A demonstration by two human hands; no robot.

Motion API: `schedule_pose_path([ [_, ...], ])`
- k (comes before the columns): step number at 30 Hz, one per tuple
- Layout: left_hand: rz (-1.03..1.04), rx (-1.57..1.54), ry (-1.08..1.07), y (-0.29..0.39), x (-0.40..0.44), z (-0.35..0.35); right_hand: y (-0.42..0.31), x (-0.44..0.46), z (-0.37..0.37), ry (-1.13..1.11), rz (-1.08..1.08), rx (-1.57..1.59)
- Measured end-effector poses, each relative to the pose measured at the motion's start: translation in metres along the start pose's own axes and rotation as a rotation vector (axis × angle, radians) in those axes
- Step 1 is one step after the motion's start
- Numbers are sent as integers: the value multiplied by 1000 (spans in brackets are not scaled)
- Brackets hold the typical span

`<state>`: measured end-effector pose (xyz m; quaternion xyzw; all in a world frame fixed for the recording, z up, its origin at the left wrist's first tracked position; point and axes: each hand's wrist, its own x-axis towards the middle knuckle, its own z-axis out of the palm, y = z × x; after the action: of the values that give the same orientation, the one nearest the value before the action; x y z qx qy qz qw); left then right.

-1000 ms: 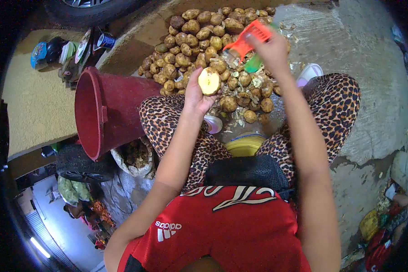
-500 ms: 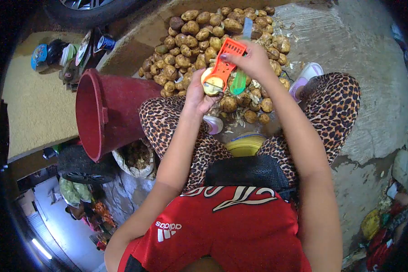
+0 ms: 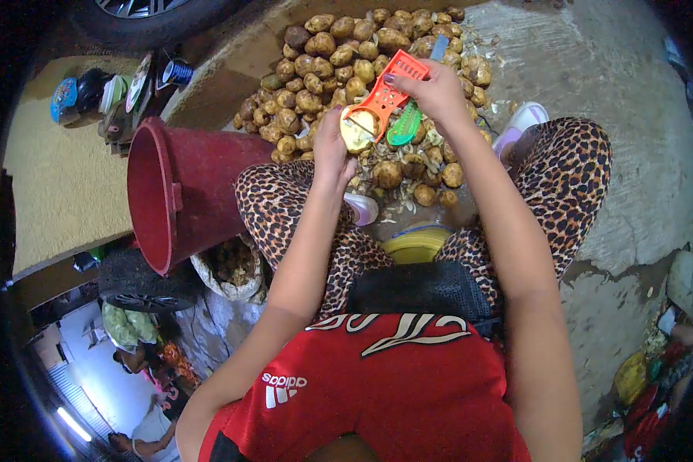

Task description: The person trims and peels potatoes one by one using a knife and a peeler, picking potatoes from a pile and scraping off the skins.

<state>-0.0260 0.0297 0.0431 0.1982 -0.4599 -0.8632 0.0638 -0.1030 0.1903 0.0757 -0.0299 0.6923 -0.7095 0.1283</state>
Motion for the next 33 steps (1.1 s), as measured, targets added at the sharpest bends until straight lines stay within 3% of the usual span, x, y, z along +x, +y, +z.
schedule_pose_path([
  [2,26,53,19,4,0,0,1,1,0,53,-6,-33],
  [5,-29,13,105,17,-2,-8,-1,16,-39,444,-214,-383],
  [6,-51,-89,83,22,-2,-11,-3,20,-48,446,-270,-314],
  [8,-110,31,59,26,-1,-21,-8,25,-57,440,-376,-180],
  [9,-126,-14,69,28,-1,-15,-8,25,-53,509,-345,-421],
  [12,-240,-179,29,29,-5,0,-7,17,-37,347,-241,-165],
  [13,-317,-255,-27,27,-5,-6,-9,14,-33,206,-192,97],
  [16,-416,-333,-61,25,-8,-9,-8,10,-13,5,-92,198],
  [20,-252,-178,29,23,-15,14,-5,-12,17,-50,-158,-181],
  [24,-60,-41,75,8,-7,6,-11,-9,10,-96,-192,-76],
  [25,-42,-26,69,8,-6,5,-3,-4,7,-68,-224,-22],
  [28,-28,60,73,8,-6,-8,-17,10,-33,276,-212,-259],
  [31,-38,106,116,8,-7,-16,-25,19,-44,163,-130,105],
  [33,-26,75,144,7,-3,-6,-15,7,-16,73,-115,122],
])
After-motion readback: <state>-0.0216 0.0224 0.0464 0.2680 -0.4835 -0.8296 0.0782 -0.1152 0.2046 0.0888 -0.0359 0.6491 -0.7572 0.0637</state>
